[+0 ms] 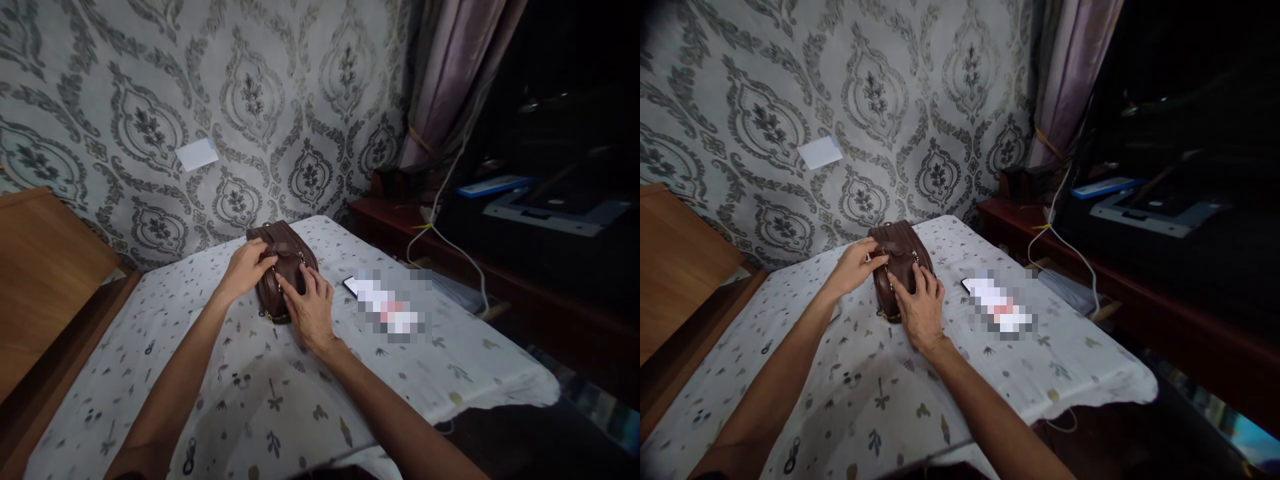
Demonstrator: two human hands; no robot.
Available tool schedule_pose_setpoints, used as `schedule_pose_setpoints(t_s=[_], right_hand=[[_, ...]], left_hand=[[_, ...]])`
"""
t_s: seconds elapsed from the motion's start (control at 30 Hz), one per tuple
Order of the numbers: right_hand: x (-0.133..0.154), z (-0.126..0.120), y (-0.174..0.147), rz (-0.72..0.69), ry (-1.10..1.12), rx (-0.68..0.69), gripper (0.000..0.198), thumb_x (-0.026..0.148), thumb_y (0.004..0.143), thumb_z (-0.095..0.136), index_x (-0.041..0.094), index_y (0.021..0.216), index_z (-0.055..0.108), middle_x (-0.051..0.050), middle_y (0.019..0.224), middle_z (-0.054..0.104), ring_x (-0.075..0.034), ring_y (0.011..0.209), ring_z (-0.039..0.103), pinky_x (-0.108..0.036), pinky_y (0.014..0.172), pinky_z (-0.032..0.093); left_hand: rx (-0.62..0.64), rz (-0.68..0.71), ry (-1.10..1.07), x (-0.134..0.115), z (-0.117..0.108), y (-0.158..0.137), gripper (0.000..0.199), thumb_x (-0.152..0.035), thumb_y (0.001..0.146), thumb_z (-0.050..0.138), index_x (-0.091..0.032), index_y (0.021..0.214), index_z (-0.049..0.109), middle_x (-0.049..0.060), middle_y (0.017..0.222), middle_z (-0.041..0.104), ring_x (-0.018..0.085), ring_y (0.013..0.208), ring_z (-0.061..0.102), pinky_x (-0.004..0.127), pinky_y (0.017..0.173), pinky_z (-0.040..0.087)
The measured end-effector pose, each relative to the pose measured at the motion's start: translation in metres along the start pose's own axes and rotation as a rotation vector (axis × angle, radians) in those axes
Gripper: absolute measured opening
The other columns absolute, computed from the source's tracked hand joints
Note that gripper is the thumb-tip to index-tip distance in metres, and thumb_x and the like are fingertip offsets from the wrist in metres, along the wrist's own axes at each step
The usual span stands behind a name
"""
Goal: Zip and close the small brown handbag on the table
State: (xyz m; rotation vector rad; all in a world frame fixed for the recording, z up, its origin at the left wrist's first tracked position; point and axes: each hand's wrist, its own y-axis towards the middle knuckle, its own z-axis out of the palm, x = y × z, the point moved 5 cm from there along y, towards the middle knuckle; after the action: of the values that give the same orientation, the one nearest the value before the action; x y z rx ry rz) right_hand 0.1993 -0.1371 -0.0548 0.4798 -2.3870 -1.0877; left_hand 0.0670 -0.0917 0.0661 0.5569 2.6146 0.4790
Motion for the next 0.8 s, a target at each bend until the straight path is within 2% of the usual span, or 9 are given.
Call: schedule_pose_setpoints(t_s=[0.23, 0.5, 0.57, 0.67, 0.73, 0.8], right_hand=[[0.001, -0.001, 0.000, -0.003, 0.009, -0.020, 0.042, 0.026, 0.100, 0.053, 0.042, 0.139, 0.060, -0.014, 0.148, 0.043, -0.033, 0.133, 0.038, -0.051, 0.102, 0.038], [0.001, -0.002, 0.001, 0.000, 0.005, -0.010, 0.041, 0.027, 0.099, 0.057, 0.040, 0.137, 0.062, -0.013, 0.148, 0.043, -0.032, 0.133, 0.038, -0.049, 0.102, 0.038], [0.001, -0.003, 0.001, 0.001, 0.000, -0.008, 0.042, 0.026, 0.098, 0.057, 0.040, 0.137, 0.062, -0.013, 0.148, 0.043, -0.032, 0.134, 0.038, -0.049, 0.103, 0.038], [0.002, -0.003, 0.001, -0.004, 0.004, -0.014, 0.041, 0.025, 0.098, 0.057, 0.038, 0.136, 0.062, -0.014, 0.147, 0.044, -0.032, 0.134, 0.038, -0.049, 0.102, 0.039], [0.002, -0.004, 0.001, -0.010, 0.014, -0.028, 0.038, 0.026, 0.098, 0.057, 0.036, 0.134, 0.064, -0.015, 0.147, 0.043, -0.032, 0.134, 0.037, -0.049, 0.102, 0.039], [0.002, -0.005, 0.000, -0.010, 0.025, -0.037, 0.036, 0.026, 0.098, 0.057, 0.035, 0.132, 0.066, -0.015, 0.147, 0.043, -0.032, 0.134, 0.037, -0.049, 0.103, 0.039]], left_hand=[[0.106, 0.041, 0.025, -0.007, -0.001, 0.003, 0.011, -0.020, 0.086, 0.061, -0.017, 0.076, 0.064, 0.004, 0.081, 0.059, 0.019, 0.077, 0.055, 0.031, 0.074, 0.042], [0.243, 0.042, 0.065, -0.012, -0.002, 0.006, 0.022, -0.026, 0.088, 0.058, -0.017, 0.069, 0.054, 0.003, 0.078, 0.058, 0.016, 0.072, 0.052, 0.029, 0.069, 0.039], [0.216, 0.019, 0.097, -0.012, 0.001, 0.005, 0.017, -0.026, 0.089, 0.055, -0.017, 0.074, 0.057, 0.004, 0.081, 0.060, 0.018, 0.075, 0.054, 0.030, 0.071, 0.041], [0.075, -0.003, 0.193, -0.014, 0.005, 0.005, 0.011, -0.018, 0.087, 0.051, -0.016, 0.089, 0.062, 0.008, 0.093, 0.063, 0.023, 0.089, 0.056, 0.035, 0.082, 0.045], [0.003, 0.021, 0.226, -0.021, 0.009, 0.006, 0.026, -0.010, 0.082, 0.051, -0.015, 0.103, 0.065, 0.010, 0.104, 0.064, 0.026, 0.101, 0.055, 0.039, 0.091, 0.045], [-0.007, 0.072, 0.204, -0.031, 0.016, 0.010, 0.037, -0.008, 0.079, 0.054, -0.018, 0.113, 0.067, 0.009, 0.113, 0.065, 0.027, 0.109, 0.053, 0.041, 0.097, 0.044]])
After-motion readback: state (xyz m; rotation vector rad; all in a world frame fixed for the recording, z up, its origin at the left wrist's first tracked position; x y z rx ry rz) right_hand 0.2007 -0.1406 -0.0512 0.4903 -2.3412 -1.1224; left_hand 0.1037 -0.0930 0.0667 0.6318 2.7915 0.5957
